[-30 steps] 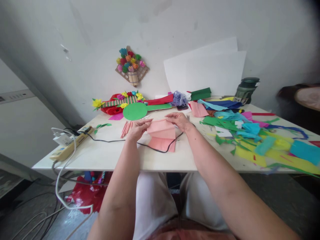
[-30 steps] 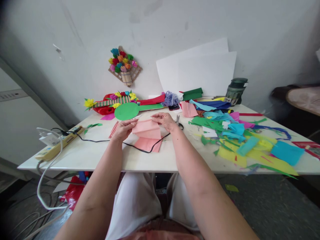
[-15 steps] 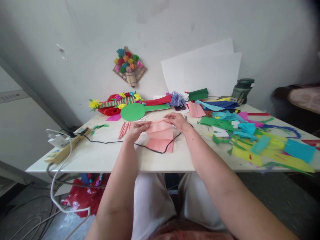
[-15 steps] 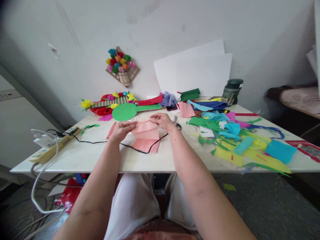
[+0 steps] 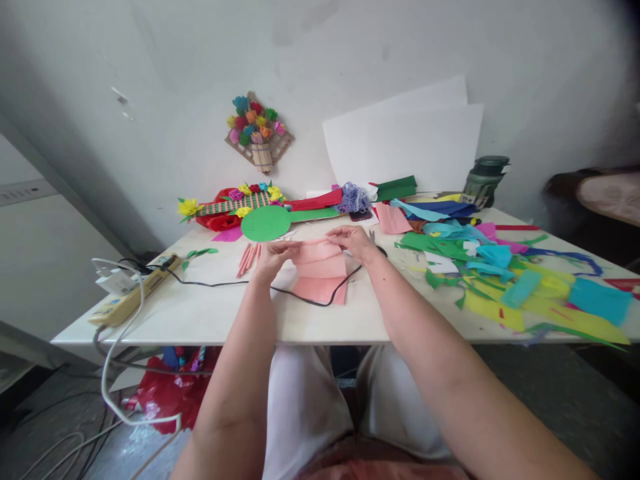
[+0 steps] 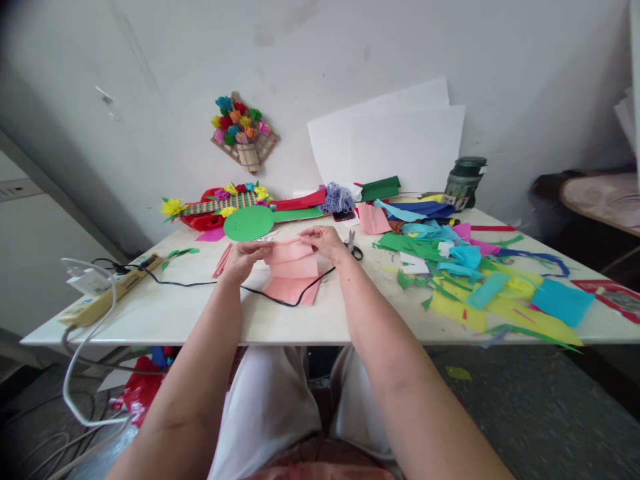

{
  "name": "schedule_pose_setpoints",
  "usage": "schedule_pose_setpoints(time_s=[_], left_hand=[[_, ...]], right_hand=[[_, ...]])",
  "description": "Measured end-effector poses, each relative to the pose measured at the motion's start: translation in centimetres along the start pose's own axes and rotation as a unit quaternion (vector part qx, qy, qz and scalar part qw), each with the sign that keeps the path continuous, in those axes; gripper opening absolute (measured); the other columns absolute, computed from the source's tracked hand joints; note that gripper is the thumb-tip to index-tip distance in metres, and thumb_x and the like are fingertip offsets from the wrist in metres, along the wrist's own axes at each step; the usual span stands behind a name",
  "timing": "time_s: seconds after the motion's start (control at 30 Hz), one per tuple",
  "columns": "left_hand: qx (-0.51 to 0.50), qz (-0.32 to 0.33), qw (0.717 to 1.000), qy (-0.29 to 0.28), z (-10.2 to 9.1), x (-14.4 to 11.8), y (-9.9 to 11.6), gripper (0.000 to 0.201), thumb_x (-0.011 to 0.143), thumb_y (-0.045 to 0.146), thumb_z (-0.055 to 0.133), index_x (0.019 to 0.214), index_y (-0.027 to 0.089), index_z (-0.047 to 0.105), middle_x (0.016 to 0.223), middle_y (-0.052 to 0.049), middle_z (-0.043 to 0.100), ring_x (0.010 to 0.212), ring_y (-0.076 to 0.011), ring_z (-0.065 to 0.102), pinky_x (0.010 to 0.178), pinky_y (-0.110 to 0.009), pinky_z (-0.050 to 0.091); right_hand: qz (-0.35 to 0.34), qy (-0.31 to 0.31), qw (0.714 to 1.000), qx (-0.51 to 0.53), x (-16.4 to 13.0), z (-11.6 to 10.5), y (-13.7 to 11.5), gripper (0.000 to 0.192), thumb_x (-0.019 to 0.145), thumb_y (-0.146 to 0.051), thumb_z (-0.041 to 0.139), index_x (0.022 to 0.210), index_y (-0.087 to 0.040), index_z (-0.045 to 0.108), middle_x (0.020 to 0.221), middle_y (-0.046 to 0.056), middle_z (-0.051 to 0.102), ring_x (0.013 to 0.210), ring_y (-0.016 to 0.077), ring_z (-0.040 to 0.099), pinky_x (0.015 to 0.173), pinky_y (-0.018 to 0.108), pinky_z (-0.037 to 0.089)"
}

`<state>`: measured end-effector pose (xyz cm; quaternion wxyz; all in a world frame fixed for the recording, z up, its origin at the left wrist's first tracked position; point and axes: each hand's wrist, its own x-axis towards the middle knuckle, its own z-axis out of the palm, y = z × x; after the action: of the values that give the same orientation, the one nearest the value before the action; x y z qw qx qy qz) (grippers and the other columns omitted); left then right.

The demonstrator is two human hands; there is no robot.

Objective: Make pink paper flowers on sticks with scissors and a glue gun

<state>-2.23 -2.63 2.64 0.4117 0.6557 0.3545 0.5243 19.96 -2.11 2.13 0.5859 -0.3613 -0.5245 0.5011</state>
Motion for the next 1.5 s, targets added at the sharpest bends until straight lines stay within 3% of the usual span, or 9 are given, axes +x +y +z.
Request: schedule_pose_setpoints(time_s=[0.23, 0.43, 0.7, 1.07, 1.23, 1.5], left_hand=[[-0.006, -0.008, 1.0, 0.002, -0.2, 0.1, -0.7, 0.034, 0.058, 0.033, 0.074, 0.088, 0.016, 0.074, 0.074, -0.005, 0.068, 0.066, -0.0144, 0.055, 0.06, -0.025, 0.042], [-0.012, -0.036, 0.999, -0.03, -0.6, 0.1, -1.0, 0.04, 0.061, 0.035, 0.074, 0.096, 0.016, 0.072, 0.073, -0.005, 0.067, 0.064, -0.0125, 0.053, 0.059, -0.025, 0.04], [-0.026, -0.068, 0.996, -0.057, -0.6, 0.1, -0.9, 0.042, 0.06, 0.035, 0.075, 0.097, 0.015, 0.071, 0.07, -0.005, 0.066, 0.059, -0.0112, 0.053, 0.056, -0.024, 0.041], [-0.091, -0.079, 0.991, -0.054, -0.7, 0.3, -1.3, 0.04, 0.057, 0.03, 0.077, 0.094, 0.016, 0.072, 0.068, -0.005, 0.067, 0.055, -0.0101, 0.053, 0.053, -0.024, 0.04], [-0.056, -0.062, 0.996, -0.039, -0.8, 0.3, -1.5, 0.037, 0.057, 0.03, 0.077, 0.092, 0.017, 0.073, 0.066, -0.004, 0.066, 0.055, -0.0097, 0.051, 0.052, -0.023, 0.039], [0.031, -0.026, 0.999, -0.019, -0.3, -0.3, 0.0, 0.035, 0.056, 0.034, 0.077, 0.087, 0.017, 0.074, 0.07, -0.004, 0.067, 0.061, -0.0125, 0.053, 0.058, -0.025, 0.042]], right_hand=[[-0.008, -0.025, 1.0, -0.009, 0.0, -0.2, 0.1, 0.028, 0.047, -0.029, 0.079, 0.07, -0.017, 0.069, 0.062, 0.0, 0.065, 0.057, 0.0101, 0.056, 0.058, 0.024, 0.045], [0.001, -0.034, 0.999, -0.007, 0.0, -0.3, 0.2, 0.028, 0.049, -0.028, 0.078, 0.073, -0.018, 0.069, 0.063, 0.0, 0.066, 0.059, 0.0111, 0.058, 0.06, 0.026, 0.046], [0.006, -0.003, 1.0, -0.018, -0.1, -0.1, -0.2, 0.026, 0.046, -0.026, 0.077, 0.069, -0.017, 0.068, 0.056, -0.002, 0.062, 0.049, 0.0081, 0.05, 0.049, 0.022, 0.038], [0.006, -0.026, 1.0, 0.003, -0.5, -0.2, -0.5, 0.024, 0.049, -0.026, 0.075, 0.07, -0.017, 0.068, 0.057, -0.003, 0.061, 0.05, 0.0075, 0.048, 0.049, 0.022, 0.036], [0.008, -0.04, 0.999, 0.022, -0.3, -0.6, -0.2, 0.021, 0.05, -0.023, 0.074, 0.069, -0.019, 0.07, 0.059, -0.003, 0.061, 0.051, 0.0073, 0.048, 0.05, 0.021, 0.035], [-0.006, -0.042, 0.999, 0.019, -0.1, -0.9, 0.1, 0.019, 0.052, -0.024, 0.074, 0.069, -0.018, 0.071, 0.059, -0.003, 0.06, 0.049, 0.006, 0.045, 0.049, 0.021, 0.034]])
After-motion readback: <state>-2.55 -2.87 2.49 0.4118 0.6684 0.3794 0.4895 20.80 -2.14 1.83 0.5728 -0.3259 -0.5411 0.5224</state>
